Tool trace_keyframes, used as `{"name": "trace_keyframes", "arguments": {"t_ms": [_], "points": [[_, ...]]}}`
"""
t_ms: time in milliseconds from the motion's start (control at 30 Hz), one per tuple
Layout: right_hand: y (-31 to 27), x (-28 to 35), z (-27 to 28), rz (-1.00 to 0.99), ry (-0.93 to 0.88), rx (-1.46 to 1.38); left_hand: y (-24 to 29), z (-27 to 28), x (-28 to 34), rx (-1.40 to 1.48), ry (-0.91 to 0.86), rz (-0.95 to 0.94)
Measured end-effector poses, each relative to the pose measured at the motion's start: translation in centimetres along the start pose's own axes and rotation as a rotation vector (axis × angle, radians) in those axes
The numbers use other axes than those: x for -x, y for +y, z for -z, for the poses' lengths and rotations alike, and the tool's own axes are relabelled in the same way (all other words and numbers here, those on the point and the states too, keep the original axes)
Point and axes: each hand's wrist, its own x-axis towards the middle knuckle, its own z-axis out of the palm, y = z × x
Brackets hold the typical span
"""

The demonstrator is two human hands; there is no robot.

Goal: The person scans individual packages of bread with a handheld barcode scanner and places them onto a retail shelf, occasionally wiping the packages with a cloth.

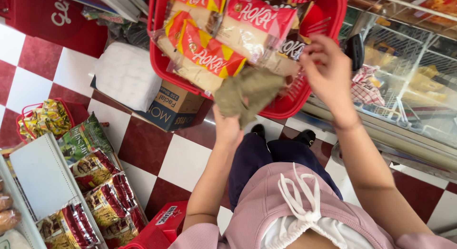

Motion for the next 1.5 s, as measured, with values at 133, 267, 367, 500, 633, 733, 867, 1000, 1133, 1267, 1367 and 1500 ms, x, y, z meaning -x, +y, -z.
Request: {"name": "trace_keyframes", "arguments": {"t_ms": [133,267,367,500,633,733,867,1000,1133,1267,1367,1500], "points": [[1.6,-3.9,-4.1,-0.190,0.004,0.279,2.9,0.1,-1.0,0.106,0.241,0.014],[4.3,-5.1,-4.8,0.071,0.051,0.315,5.0,-0.5,-0.9,0.287,0.115,0.038],[5.4,-4.4,-4.4,0.064,0.069,0.280,6.0,-0.3,-1.3,0.304,0.059,-0.049],[4.2,-2.6,-1.5,0.095,0.105,-0.194,7.7,-0.1,-2.2,0.272,0.048,-0.154],[0.8,1.0,1.4,-0.025,0.069,-0.573,7.6,-1.0,-3.0,0.141,0.129,-0.219],[0.7,4.0,3.0,0.000,0.049,-0.536,6.6,-2.7,-2.6,-0.019,0.038,-0.278],[0.9,6.1,3.6,-0.046,0.083,-0.540,6.2,-5.6,-1.2,-0.148,-0.160,-0.267],[-3.0,7.3,2.7,-0.133,-0.054,-0.989,6.3,-7.7,-0.1,0.087,-0.162,0.002],[-3.8,8.9,-1.2,0.259,-0.064,-0.877,5.0,-9.3,0.8,0.208,0.019,0.014],[-3.1,9.8,-2.3,0.153,0.245,-0.735,2.9,-9.0,1.5,-0.042,0.007,-0.119],[-3.6,10.1,-0.2,0.146,0.342,-0.745,3.3,-7.3,0.6,-0.418,0.086,-0.466],[-2.9,10.8,0.4,0.042,0.121,-0.491,5.6,-9.1,0.0,-0.821,-0.301,-1.236]]}}
